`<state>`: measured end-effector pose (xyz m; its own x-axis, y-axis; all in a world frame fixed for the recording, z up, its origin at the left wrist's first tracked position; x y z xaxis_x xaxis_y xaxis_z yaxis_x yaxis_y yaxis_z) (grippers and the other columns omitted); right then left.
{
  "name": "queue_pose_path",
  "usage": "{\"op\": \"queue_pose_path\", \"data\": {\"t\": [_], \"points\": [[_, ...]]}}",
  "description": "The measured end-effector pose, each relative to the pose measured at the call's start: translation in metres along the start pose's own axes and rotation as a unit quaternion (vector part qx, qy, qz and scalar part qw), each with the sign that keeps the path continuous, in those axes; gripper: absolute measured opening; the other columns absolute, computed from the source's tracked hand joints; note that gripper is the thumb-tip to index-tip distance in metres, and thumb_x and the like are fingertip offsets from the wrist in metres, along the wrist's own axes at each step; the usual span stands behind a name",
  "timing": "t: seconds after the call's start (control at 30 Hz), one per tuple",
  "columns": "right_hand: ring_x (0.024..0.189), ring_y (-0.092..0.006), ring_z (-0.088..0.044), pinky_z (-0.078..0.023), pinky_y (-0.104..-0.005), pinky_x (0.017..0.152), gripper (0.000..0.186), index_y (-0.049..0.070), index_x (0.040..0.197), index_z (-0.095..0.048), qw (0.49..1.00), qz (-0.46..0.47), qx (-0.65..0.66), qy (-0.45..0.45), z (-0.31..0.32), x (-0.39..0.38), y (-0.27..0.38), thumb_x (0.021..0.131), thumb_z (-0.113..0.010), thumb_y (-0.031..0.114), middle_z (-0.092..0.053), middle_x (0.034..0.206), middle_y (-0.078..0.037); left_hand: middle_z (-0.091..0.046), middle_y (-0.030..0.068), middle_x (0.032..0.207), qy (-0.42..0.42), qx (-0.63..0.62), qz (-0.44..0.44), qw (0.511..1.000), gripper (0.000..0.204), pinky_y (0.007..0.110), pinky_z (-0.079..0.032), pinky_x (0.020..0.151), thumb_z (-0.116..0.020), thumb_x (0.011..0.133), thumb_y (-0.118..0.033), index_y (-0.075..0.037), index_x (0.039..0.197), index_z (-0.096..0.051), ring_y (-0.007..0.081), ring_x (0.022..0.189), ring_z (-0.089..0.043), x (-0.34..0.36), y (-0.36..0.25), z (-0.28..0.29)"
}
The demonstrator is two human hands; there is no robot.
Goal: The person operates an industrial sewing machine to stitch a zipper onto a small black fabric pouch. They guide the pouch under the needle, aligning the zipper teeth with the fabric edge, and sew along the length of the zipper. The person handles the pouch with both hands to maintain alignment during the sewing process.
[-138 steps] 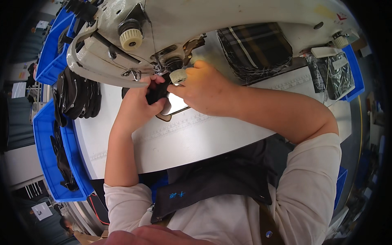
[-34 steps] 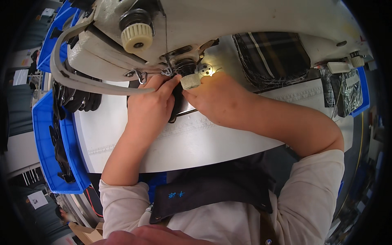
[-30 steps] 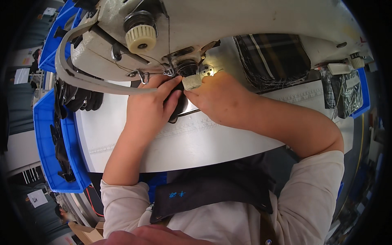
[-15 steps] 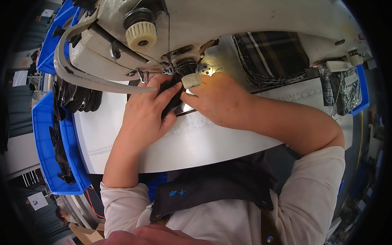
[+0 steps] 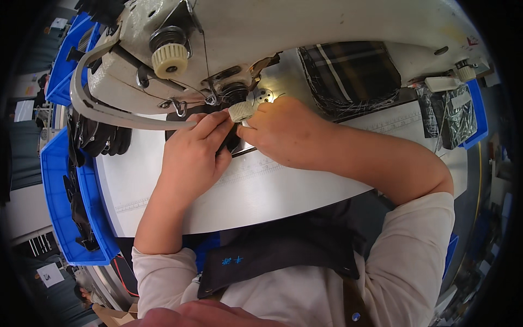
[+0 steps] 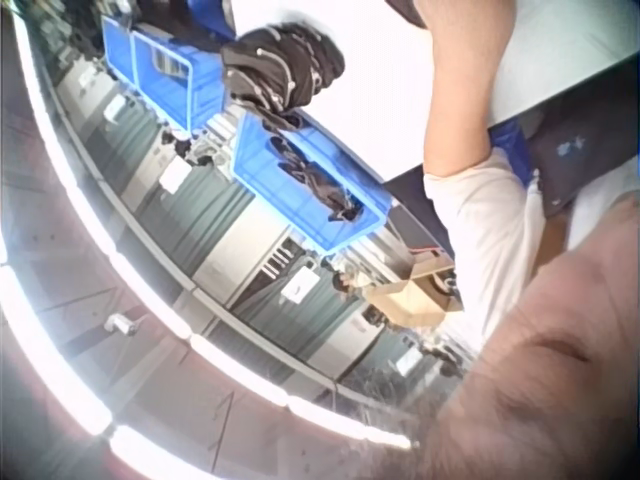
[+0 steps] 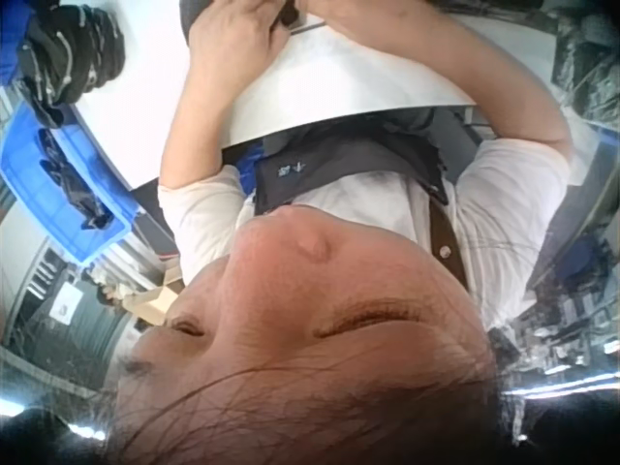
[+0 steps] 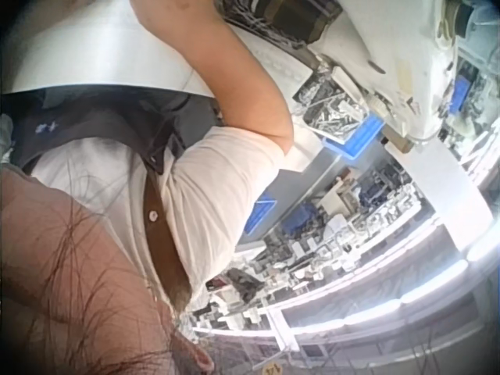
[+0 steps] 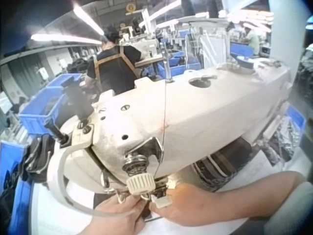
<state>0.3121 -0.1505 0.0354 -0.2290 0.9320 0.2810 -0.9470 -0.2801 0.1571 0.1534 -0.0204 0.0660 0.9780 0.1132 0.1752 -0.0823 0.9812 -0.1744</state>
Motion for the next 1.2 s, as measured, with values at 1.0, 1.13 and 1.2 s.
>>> {"op": "queue_pose_path", "data": {"t": [1.0, 1.13, 1.2], "points": [[0.072, -0.026, -0.069, -0.055, -0.039, 0.06, 0.015, 0.011, 0.096, -0.066, 0.989, -0.098, -0.083, -0.076, -0.015, 0.018, 0.0, 0.092, -0.072, 0.025, -0.067, 0.084, -0.003, -0.07, 0.0071, 0.127, 0.082, -0.428, 0.153, 0.887, 0.045, 0.032, -0.051, 0.1, -0.073, 0.098, -0.016, -0.002, 0.139, -0.06, 0.0157, 0.113, -0.066, 0.0, 0.054, -0.004], [0.075, -0.0219, -0.07, -0.056, -0.0377, 0.058, 0.013, 0.012, 0.096, -0.067, 0.977, -0.039, -0.188, -0.096, -0.018, 0.03, 0.002, 0.088, -0.068, 0.022, -0.066, 0.086, -0.002, -0.073, 0.0114, 0.122, 0.054, -0.33, 0.141, 0.932, 0.051, 0.036, -0.053, 0.098, -0.081, 0.09, -0.021, -0.006, 0.135, -0.062, 0.0256, 0.112, -0.07, -0.001, 0.049, 0.0], [0.073, -0.0204, -0.069, -0.056, -0.0363, 0.054, 0.016, 0.01, 0.097, -0.066, 0.966, -0.007, -0.213, -0.149, -0.013, 0.033, 0.008, 0.083, -0.066, 0.018, -0.064, 0.082, -0.003, -0.075, 0.0138, 0.119, 0.029, -0.277, 0.114, 0.954, 0.057, 0.039, -0.055, 0.095, -0.086, 0.084, -0.029, -0.01, 0.132, -0.063, 0.0327, 0.111, -0.071, -0.006, 0.046, 0.003]]}}
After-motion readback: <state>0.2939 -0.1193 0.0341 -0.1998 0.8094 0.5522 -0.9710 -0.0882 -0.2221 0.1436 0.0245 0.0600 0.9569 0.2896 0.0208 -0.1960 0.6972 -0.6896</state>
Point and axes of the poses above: each hand's wrist, its own x-axis towards the middle knuckle, its own z-axis out of the back of the hand, y = z × x, the point moved 2 cm from there along x, towards the middle knuckle
